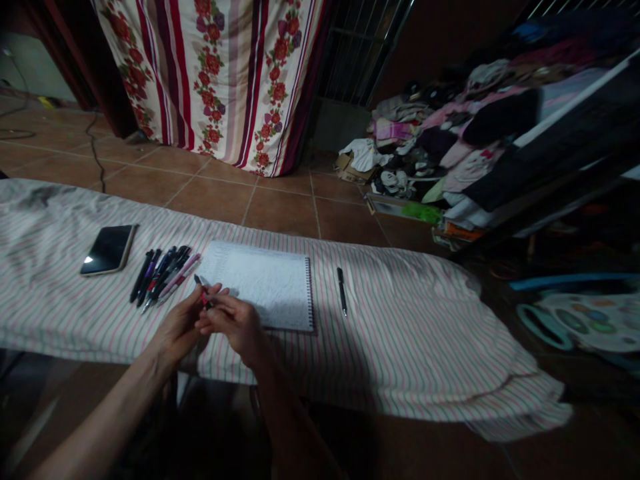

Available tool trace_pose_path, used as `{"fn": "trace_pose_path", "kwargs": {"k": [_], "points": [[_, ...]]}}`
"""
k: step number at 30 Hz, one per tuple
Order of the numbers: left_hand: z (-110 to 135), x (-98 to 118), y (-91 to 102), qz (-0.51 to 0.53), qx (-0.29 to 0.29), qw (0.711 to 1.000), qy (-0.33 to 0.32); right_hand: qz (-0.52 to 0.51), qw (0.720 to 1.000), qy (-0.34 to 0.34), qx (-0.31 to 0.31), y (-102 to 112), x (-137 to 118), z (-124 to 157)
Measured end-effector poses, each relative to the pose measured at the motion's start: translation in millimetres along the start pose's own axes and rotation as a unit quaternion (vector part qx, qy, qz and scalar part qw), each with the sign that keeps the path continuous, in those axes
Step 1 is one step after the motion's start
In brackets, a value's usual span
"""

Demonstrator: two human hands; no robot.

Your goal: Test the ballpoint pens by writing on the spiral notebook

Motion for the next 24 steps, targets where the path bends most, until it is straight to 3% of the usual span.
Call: {"fn": "trace_pose_path", "kwargs": {"k": [7, 15, 24], "points": [[2.4, -0.1, -0.7, 0.032, -0.052, 0.998, -0.001, -0.022, 1.000, 0.014, -0.008, -0.3, -0.4, 0.8], [3.6, 0.8, -1.9, 0.038, -0.061, 0.997, -0.004, -0.005, 1.000, 0.017, -0.009, -0.5, 0.9, 0.3], [4.8, 1.1, -5.0, 0.057, 0.000, 0.998, 0.005, -0.005, 0.999, 0.043, 0.010, -4.1, 1.5, 0.2]]}}
Point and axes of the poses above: each hand's wrist, its own z-axis away from the middle knuckle, its own y-axis out of the back of the hand, x = y × z, the point moved 1 cm from there along -z, towards the middle knuckle, and after that the axes turned 8 degrees about -z, right-handed, at the moved point
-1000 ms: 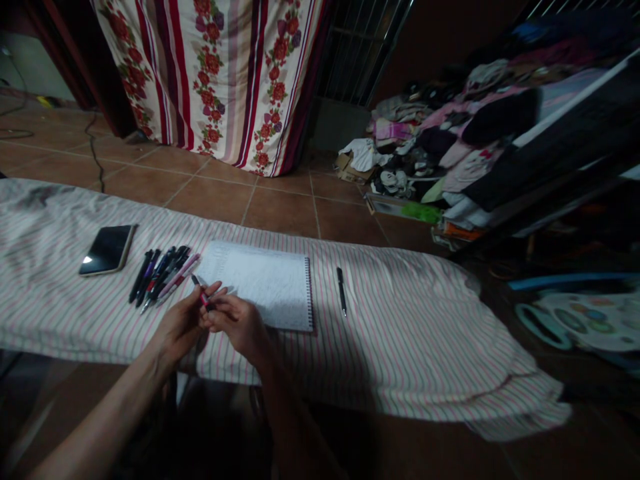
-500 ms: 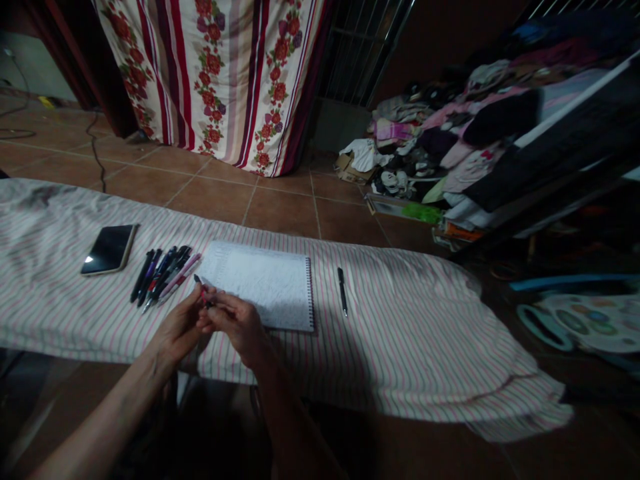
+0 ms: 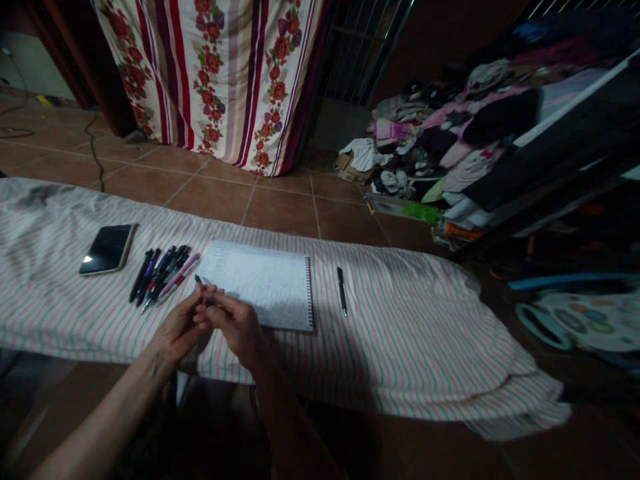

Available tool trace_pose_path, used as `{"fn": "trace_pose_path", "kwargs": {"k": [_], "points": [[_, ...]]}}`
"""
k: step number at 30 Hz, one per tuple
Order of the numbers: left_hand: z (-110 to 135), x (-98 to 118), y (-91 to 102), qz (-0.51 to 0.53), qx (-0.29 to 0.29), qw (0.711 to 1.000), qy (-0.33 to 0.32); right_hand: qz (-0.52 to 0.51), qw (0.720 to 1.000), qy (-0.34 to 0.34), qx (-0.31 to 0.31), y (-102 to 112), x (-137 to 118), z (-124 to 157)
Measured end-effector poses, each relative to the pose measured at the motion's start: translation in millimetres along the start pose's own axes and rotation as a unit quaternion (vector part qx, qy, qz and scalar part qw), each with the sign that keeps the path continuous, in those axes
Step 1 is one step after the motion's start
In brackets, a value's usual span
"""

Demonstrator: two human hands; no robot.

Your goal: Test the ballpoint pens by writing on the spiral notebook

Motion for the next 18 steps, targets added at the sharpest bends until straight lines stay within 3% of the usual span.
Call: {"fn": "trace_pose_path", "kwargs": {"k": [10, 18], "points": [[-0.2, -1.8, -1.3, -0.022, -0.020, 0.998, -0.054, 0.089, 0.994, 0.061, 0.029, 4.6, -0.7, -0.5], [1.1, -0.3, -1.3, -0.005, -0.013, 0.999, -0.048, -0.011, 0.999, 0.031, 0.005, 3.7, 7.2, -2.9]]}}
Point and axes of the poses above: each hand's wrist, its own z-axis away from the middle knuckle, its own y-axis out of the back of the hand, x = y × z, the point moved 1 cm from there along -z, towards the middle knuckle, and after that the axes turned 8 degrees about -z, right-handed, at the moved point
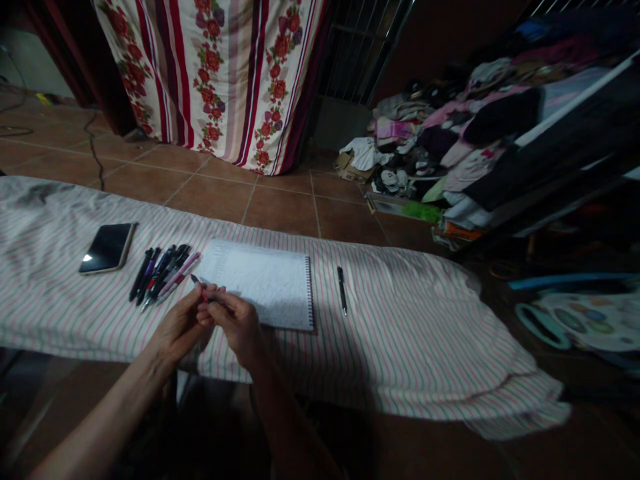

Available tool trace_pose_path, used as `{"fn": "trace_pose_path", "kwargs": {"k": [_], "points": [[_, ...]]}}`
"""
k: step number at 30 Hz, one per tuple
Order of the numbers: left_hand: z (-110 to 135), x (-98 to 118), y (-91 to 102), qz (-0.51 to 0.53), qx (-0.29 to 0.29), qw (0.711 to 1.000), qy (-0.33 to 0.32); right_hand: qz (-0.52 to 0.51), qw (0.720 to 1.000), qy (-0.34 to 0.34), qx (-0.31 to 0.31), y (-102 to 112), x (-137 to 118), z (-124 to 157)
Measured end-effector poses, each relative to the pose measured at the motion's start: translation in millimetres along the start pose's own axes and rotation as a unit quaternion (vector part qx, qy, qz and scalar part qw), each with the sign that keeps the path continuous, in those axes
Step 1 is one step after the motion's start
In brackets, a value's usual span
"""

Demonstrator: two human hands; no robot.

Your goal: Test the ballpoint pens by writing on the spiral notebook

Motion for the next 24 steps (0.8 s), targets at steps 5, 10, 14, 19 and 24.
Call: {"fn": "trace_pose_path", "kwargs": {"k": [5, 10, 14, 19, 24], "points": [[0, 1, -0.1, 0.006, -0.008, 1.000, 0.002, 0.002, 1.000, 0.005, -0.018, 1, -2, 2], [-3, 0, 3.4, -0.004, -0.025, 1.000, -0.011, 0.005, 1.000, -0.001, -0.011, -1, -6, 3], [-6, -1, 6.0, -0.025, -0.027, 0.998, -0.045, -0.045, 0.998, -0.031, 0.033, -1, -6, 2], [-6, -6, 3.5, -0.068, -0.014, 0.995, -0.077, -0.090, 0.987, -0.049, 0.127, 5, -5, -2], [-6, -10, 1.2, -0.099, -0.005, 0.990, -0.099, -0.091, 0.979, -0.061, 0.171, 6, -6, -3]]}}
Point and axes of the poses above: each hand's wrist, its own z-axis away from the middle knuckle, its own y-axis out of the back of the hand, x = y × z, the point moved 1 cm from there along -z, towards the middle knuckle, and after that the axes turned 8 degrees about -z, right-handed, at the moved point
